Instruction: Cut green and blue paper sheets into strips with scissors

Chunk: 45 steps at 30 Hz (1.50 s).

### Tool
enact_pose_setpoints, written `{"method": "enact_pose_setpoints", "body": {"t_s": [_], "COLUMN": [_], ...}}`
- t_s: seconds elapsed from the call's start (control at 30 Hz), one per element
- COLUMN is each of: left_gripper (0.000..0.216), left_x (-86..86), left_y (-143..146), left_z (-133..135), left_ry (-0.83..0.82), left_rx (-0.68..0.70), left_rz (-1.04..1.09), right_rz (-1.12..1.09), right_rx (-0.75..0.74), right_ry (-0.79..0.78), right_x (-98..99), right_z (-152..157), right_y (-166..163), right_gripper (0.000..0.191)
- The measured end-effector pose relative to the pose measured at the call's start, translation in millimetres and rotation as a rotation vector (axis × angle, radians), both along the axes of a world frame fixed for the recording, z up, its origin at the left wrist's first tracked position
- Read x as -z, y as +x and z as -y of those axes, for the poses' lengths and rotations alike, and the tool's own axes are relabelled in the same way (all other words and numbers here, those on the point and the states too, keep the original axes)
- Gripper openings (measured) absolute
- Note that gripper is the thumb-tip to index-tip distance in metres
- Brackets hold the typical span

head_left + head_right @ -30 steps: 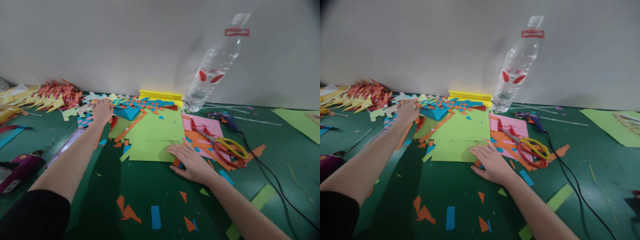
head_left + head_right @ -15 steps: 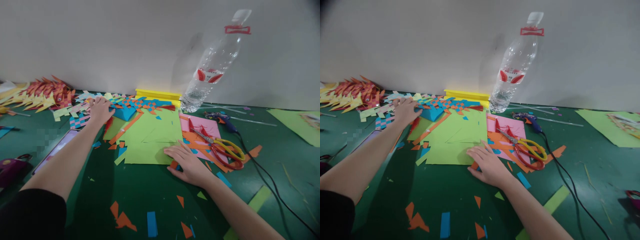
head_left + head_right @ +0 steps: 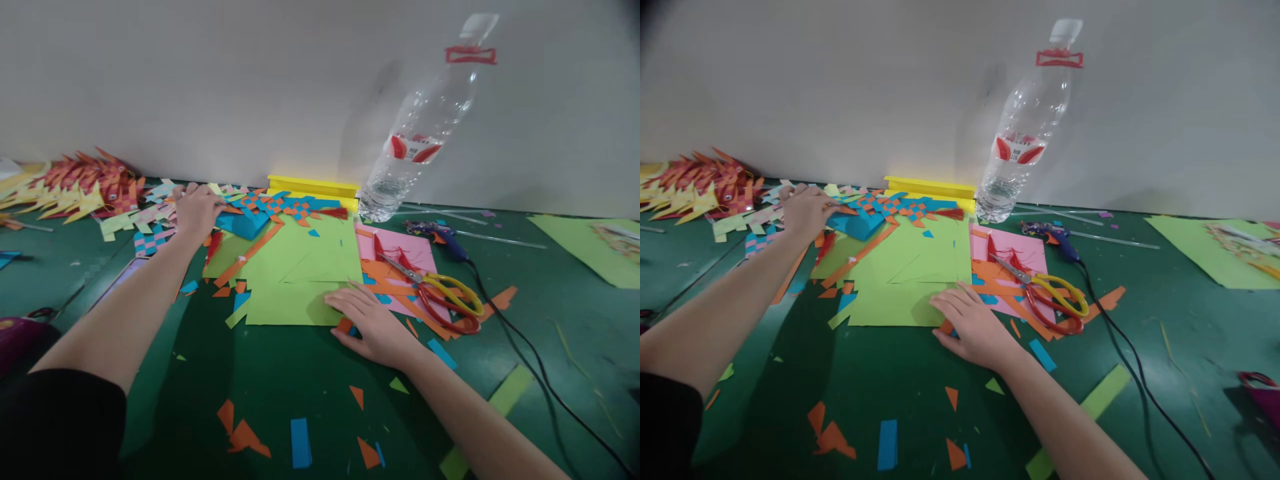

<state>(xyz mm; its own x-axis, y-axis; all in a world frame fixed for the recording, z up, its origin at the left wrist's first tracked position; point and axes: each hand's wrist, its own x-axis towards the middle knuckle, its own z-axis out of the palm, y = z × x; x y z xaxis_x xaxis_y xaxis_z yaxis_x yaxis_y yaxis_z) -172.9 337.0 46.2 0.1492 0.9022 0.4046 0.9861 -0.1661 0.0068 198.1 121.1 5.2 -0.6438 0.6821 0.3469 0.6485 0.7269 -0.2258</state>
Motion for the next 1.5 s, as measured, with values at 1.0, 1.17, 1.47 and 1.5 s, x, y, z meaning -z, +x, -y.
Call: {"method": "enact_pose_setpoints", "body": {"t_s": [1.0, 1.17, 1.47, 1.5], "left_gripper": [0.032, 0.028, 0.034, 0.036], "left_x": [-96.2, -108.1, -101.0, -99.3], "left_y": [23.0, 19.8, 39.0, 41.0], "left_z": [-22.8, -32.5, -49.5, -49.1], "left_ry": [-0.479, -0.484, -0.438, -0.413], "left_rx": [-0.218, -0.158, -0.251, -0.256], "left_rz": [-0.024, 0.027, -0.024, -0.046], "right_rz": [-0.020, -0.027, -0.042, -0.044], "right_rx": [0.012, 0.033, 0.026, 0.026], "right_ry": [-0.071, -0.098, -0.114, -0.116], "right_x": [0.3, 1.5, -3.2, -3.1], "right_z": [0.1, -0.5, 0.2, 0.2], "right_y": [1.0, 1.2, 0.0, 0.2], "right_gripper": [0.040, 0.040, 0.043, 0.044]}}
